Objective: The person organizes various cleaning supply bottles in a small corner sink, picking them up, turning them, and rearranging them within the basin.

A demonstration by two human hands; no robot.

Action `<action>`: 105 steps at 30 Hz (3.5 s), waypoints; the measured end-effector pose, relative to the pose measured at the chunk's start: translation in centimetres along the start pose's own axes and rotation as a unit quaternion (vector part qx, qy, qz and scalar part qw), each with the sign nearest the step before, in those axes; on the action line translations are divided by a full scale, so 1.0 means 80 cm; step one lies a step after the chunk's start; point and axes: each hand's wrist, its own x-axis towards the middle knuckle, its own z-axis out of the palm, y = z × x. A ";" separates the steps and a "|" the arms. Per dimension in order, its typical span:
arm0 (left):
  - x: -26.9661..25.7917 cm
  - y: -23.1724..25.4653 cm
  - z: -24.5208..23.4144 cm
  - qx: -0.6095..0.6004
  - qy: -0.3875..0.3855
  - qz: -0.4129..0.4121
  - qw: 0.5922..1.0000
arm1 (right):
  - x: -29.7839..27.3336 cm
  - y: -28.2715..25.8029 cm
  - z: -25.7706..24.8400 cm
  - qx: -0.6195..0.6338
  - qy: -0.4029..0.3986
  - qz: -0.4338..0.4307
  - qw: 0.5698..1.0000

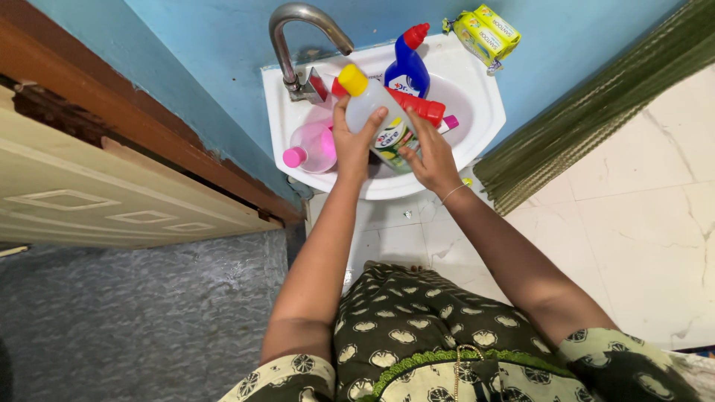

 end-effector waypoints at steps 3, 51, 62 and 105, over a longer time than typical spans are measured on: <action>-0.005 -0.001 -0.014 -0.148 -0.052 -0.079 0.984 | 0.004 0.006 0.003 -0.038 0.007 0.001 0.999; -0.073 -0.011 -0.092 0.216 0.021 0.105 0.970 | 0.037 0.115 0.098 0.011 -0.519 0.136 0.844; -0.066 -0.011 -0.092 0.238 0.001 0.113 0.965 | 0.038 0.051 0.069 -0.085 -0.423 0.273 0.860; -0.042 -0.013 -0.117 0.194 -0.063 0.052 0.978 | 0.042 -0.111 0.052 0.094 -0.041 0.008 0.995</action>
